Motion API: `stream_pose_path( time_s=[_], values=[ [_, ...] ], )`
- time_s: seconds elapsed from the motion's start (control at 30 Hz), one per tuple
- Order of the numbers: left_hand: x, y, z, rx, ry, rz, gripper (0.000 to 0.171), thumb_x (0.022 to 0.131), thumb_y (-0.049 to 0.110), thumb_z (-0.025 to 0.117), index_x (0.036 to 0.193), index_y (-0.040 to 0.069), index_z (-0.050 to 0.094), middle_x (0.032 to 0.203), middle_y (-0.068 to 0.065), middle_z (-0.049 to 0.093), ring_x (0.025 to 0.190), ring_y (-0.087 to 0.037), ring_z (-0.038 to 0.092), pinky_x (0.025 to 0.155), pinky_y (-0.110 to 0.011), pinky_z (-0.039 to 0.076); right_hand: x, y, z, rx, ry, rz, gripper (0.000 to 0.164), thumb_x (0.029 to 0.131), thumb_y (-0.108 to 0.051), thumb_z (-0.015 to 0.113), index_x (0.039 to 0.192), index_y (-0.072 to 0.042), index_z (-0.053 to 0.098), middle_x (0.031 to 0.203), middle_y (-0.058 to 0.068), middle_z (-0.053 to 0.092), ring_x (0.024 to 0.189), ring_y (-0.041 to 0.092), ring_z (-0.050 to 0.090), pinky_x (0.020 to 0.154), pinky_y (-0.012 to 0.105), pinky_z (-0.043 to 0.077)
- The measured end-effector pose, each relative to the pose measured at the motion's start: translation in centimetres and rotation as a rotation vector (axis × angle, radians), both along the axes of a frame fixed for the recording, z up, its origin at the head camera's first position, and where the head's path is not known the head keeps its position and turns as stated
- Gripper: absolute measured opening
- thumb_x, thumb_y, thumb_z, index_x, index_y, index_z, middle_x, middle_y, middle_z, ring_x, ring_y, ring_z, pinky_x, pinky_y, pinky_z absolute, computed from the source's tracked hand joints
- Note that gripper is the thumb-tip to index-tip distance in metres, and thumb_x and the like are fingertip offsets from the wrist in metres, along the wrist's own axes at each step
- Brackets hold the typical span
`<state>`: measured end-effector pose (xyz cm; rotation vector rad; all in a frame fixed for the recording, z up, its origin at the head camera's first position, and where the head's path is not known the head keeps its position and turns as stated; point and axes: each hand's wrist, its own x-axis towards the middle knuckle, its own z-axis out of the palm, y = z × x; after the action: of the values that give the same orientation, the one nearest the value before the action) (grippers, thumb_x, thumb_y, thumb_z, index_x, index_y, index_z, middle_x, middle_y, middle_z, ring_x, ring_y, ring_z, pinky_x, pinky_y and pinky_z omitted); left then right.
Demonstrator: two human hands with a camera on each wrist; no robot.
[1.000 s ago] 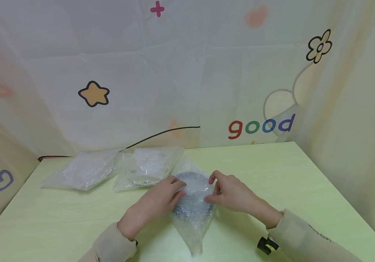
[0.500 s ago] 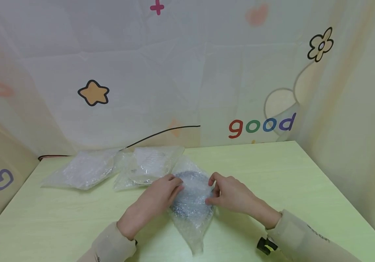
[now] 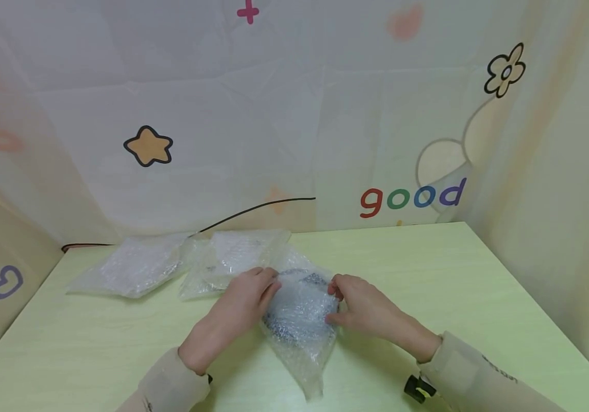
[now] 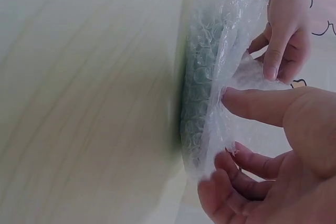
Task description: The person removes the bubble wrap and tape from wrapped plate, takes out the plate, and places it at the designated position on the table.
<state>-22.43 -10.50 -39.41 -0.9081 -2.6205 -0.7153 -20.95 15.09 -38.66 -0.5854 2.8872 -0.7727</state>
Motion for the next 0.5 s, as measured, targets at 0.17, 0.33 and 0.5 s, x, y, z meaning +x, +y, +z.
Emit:
stream_pose_path(
  time_s=[0.17,0.33,0.5],
  values=[
    [-0.02,-0.07,0.18,0.012,-0.026,0.009,0.019,0.098,-0.001,0.067,0.115,-0.008,0.067,0.105,-0.019,0.071,0.095,-0.032,0.07,0.08,-0.041,0.059,0.19,0.0,-0.08,0.007,0.079,0.044,0.037,0.081,-0.014,0.09,0.106,-0.007,0.064,0.11,0.006,0.057,0.107,0.026,0.05,0.091,0.042,0.051],
    [-0.14,-0.31,0.18,0.018,-0.011,0.012,0.024,0.094,-0.007,0.069,0.117,-0.008,0.065,0.105,-0.021,0.071,0.094,-0.034,0.071,0.08,-0.043,0.059,0.15,-0.08,-0.09,-0.004,0.071,0.128,0.039,0.085,-0.008,0.085,0.118,-0.002,0.066,0.136,0.017,0.056,0.127,0.037,0.052,0.106,0.05,0.046],
    [-0.32,-0.49,0.26,0.025,-0.022,0.027,0.026,0.094,-0.007,0.069,0.119,-0.008,0.063,0.102,-0.021,0.071,0.093,-0.034,0.071,0.079,-0.042,0.059,0.14,0.04,-0.02,0.029,0.038,0.169,0.044,0.089,-0.009,0.081,0.128,0.002,0.063,0.142,0.021,0.055,0.134,0.039,0.049,0.111,0.053,0.041]
  ],
)
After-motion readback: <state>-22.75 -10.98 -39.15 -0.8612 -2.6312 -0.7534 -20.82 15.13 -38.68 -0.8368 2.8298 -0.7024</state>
